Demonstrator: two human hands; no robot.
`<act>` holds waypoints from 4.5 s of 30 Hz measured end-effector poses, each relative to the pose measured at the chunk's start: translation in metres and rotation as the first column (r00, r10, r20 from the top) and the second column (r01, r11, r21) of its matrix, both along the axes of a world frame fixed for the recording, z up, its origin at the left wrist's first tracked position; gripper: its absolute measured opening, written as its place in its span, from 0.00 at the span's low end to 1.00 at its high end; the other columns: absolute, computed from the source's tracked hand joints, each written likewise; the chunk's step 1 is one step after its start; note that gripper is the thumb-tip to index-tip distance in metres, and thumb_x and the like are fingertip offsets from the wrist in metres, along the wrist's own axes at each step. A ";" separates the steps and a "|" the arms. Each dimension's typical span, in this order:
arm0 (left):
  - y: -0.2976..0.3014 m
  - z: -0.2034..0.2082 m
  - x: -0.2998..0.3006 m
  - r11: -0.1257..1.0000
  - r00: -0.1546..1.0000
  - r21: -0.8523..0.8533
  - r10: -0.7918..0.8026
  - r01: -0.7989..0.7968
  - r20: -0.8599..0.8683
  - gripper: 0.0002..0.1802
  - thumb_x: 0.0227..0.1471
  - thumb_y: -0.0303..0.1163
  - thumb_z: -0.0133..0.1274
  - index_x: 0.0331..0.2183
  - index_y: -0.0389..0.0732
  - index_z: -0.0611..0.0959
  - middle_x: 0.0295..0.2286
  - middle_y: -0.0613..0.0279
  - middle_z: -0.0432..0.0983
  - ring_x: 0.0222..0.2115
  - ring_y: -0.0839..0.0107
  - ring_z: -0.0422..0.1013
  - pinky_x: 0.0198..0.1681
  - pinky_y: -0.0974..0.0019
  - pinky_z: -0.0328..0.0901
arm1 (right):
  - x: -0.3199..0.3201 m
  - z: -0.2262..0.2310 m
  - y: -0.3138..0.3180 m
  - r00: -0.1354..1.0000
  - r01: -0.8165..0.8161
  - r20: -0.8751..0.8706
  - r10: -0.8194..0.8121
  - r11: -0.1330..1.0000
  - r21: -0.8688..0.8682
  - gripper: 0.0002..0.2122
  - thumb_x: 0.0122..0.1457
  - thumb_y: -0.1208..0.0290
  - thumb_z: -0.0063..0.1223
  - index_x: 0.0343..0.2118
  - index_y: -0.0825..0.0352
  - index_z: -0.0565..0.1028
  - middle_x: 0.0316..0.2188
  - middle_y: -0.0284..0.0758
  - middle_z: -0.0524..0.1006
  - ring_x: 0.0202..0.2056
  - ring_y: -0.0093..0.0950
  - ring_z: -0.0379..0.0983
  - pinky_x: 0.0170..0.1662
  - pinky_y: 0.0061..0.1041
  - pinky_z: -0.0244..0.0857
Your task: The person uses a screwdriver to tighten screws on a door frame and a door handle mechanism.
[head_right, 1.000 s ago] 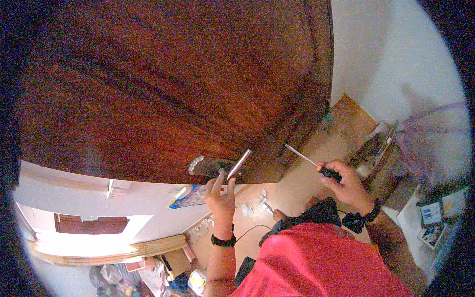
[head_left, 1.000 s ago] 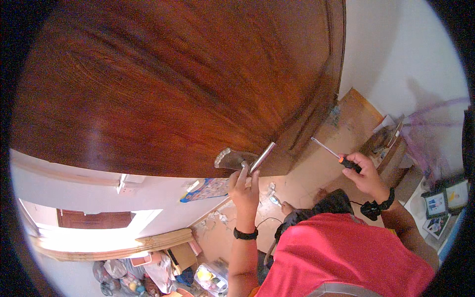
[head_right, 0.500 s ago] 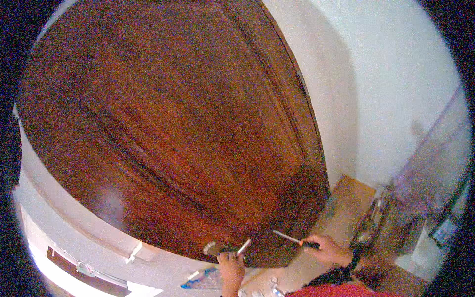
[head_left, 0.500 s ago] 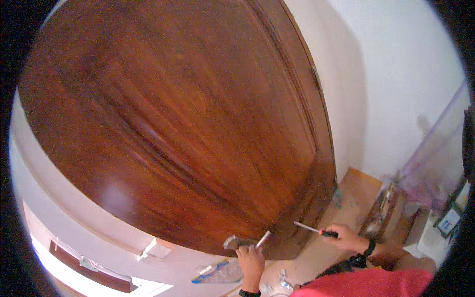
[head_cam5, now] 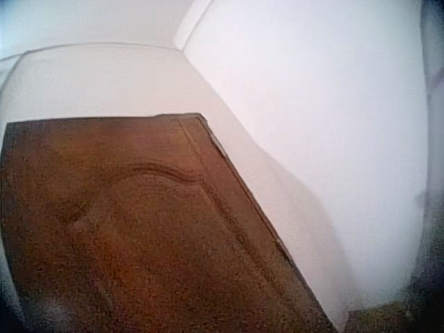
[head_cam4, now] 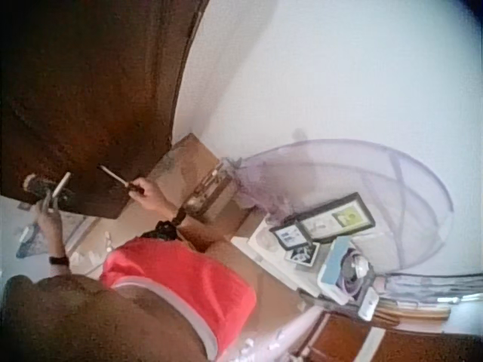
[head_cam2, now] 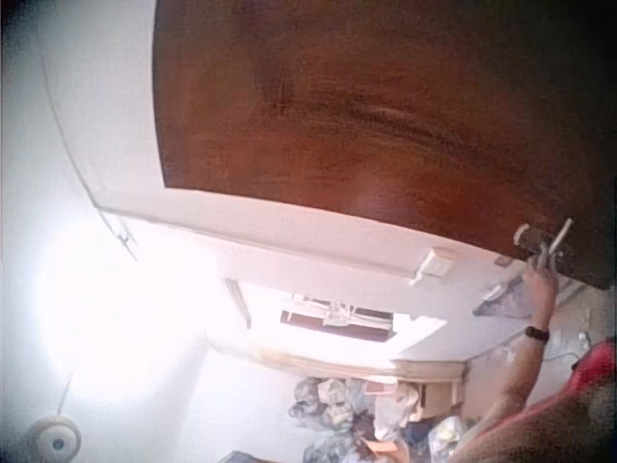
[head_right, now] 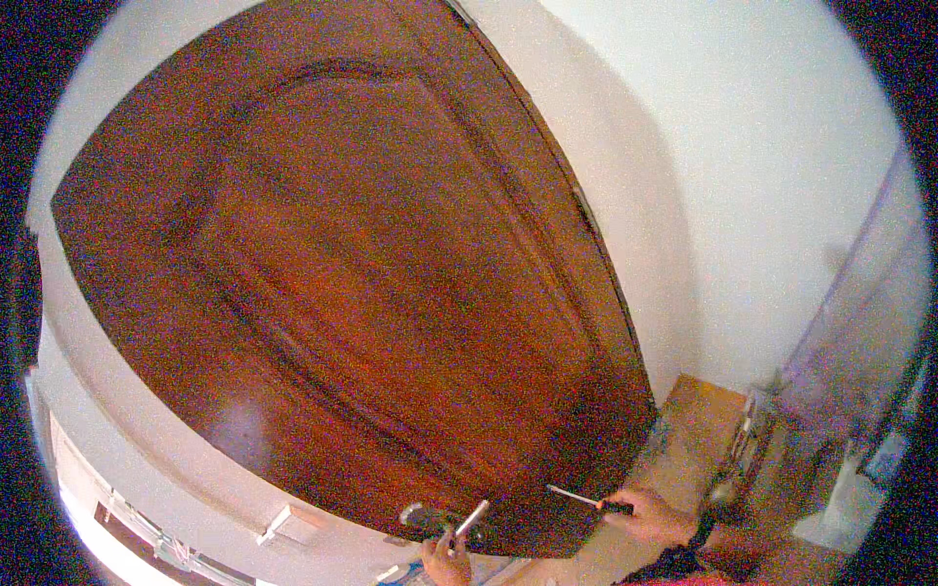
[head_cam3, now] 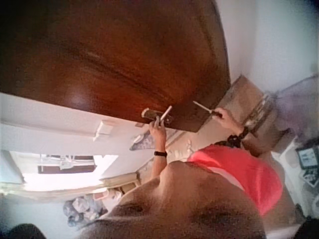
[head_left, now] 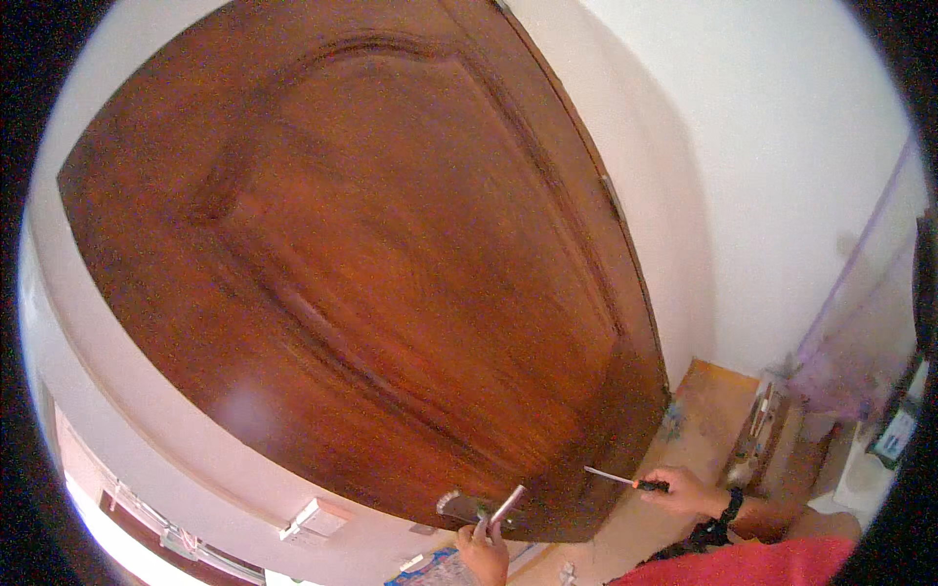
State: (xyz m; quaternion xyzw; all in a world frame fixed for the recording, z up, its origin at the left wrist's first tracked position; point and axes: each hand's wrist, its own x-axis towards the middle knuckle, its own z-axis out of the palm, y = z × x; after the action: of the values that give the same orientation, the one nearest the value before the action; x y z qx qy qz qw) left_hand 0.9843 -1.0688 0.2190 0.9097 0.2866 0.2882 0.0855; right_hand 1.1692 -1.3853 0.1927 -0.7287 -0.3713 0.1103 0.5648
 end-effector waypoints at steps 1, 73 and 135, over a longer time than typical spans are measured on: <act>0.006 -0.005 0.006 0.998 0.998 0.062 -0.032 0.028 0.062 0.14 0.45 0.32 0.60 0.36 0.37 0.82 0.31 0.47 0.71 0.34 0.50 0.68 0.37 0.52 0.65 | 0.002 -0.014 0.000 0.993 -0.016 -0.120 0.007 0.997 -0.071 0.14 0.55 0.64 0.59 0.40 0.66 0.75 0.29 0.35 0.76 0.28 0.24 0.71 0.32 0.24 0.65; -0.025 -0.068 -0.274 0.622 0.947 -0.730 0.301 -0.283 -0.111 0.27 0.46 0.38 0.60 0.46 0.31 0.77 0.27 0.48 0.78 0.23 0.60 0.74 0.29 0.62 0.68 | -0.067 0.043 0.200 0.677 -0.044 0.714 0.181 0.978 -0.206 0.13 0.54 0.76 0.55 0.43 0.70 0.70 0.48 0.41 0.69 0.43 0.38 0.68 0.48 0.34 0.63; -0.029 -0.086 -0.332 0.492 0.890 -0.840 0.455 -0.229 0.024 0.17 0.50 0.30 0.57 0.41 0.32 0.79 0.26 0.61 0.77 0.24 0.78 0.70 0.29 0.73 0.65 | 0.015 -0.017 0.281 0.611 0.175 0.756 0.236 0.891 -0.419 0.25 0.60 0.67 0.48 0.60 0.60 0.59 0.58 0.40 0.63 0.54 0.43 0.65 0.55 0.35 0.62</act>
State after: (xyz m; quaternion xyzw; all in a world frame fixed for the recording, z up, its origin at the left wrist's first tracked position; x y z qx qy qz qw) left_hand 0.6525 -1.0973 0.1334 0.6457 0.5499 0.2419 0.4713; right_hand 1.1843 -1.1043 0.1760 -0.8052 -0.5578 -0.1290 0.1543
